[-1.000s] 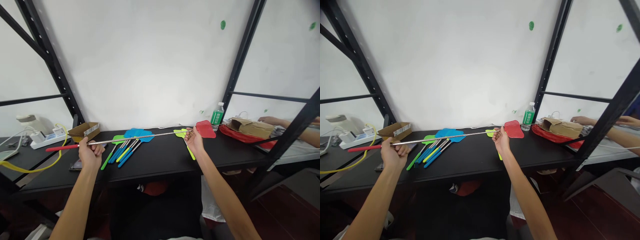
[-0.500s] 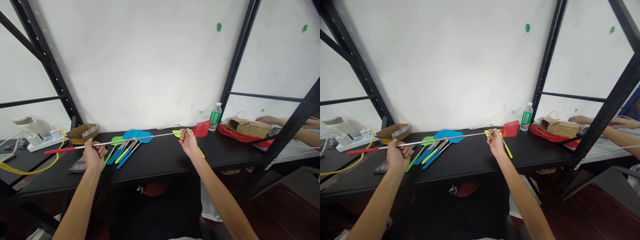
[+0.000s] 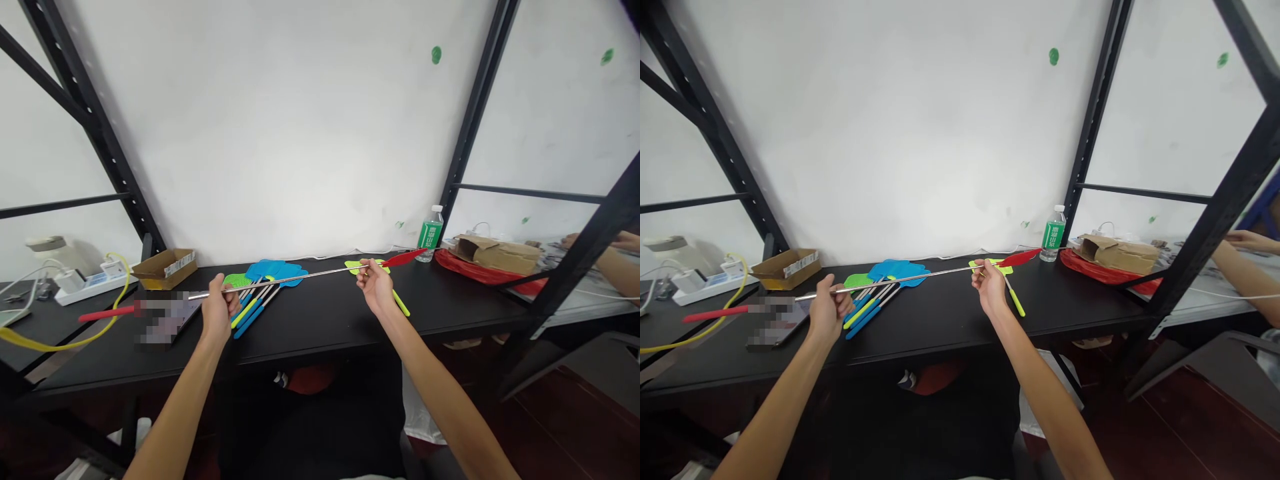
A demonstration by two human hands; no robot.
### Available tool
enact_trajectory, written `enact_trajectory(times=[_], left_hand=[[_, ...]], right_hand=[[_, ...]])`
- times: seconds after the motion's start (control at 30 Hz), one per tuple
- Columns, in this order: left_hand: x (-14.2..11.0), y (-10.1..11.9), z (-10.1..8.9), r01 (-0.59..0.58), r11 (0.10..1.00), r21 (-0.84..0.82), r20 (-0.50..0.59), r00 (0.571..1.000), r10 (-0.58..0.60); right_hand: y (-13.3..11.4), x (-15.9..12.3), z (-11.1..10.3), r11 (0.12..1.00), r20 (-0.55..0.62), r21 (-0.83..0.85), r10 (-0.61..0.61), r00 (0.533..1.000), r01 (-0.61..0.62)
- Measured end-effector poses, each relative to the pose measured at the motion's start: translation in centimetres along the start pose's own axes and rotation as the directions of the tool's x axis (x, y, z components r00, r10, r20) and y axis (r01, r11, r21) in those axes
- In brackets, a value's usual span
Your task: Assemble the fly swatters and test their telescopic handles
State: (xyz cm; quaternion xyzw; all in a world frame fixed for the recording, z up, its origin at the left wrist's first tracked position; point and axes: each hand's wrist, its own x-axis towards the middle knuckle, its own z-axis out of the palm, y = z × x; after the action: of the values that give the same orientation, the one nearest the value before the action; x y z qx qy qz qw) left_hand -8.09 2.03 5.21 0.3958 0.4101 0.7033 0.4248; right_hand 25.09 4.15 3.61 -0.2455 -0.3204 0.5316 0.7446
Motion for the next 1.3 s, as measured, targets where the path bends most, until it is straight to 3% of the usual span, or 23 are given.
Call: enact_trajectory(times=[0.13,0.23,0.53,0.77,1.3], left_hand=[[-0.4,-0.3,0.5,0.050,0.999,-0.016,0.129,0.991,-0.047],[-0.2,0.1,0.3,0.081,0.996,-0.036,0.161,0.984,-0.075],[0.7,0.6,-0.7,0.031,0.997,-0.065,0.090,0.996,-0.025],[0.5,0.7,-0.4,0.001,0.999,-0.047,0.013,1.000,-0.001],[0.5,0.6,-0.3,-0.006,1.000,-0.017,0.040,0.999,0.006]], right_hand=[[-0.2,-0.2,0.4,1.000,-0.015,0.012,0.020,1.000,-0.019],[-0.2,-0.2,0.4,0.997,0.001,0.028,0.069,0.998,-0.069],[0.7,-0.2,0.5,0.996,0.027,0.024,0.089,0.996,-0.090],[0.4,-0.4,0.6,0.996,0.015,0.023,0.088,0.996,-0.088],[0.2,-0.1,0.3,0.994,0.011,0.082,0.073,0.997,-0.074]])
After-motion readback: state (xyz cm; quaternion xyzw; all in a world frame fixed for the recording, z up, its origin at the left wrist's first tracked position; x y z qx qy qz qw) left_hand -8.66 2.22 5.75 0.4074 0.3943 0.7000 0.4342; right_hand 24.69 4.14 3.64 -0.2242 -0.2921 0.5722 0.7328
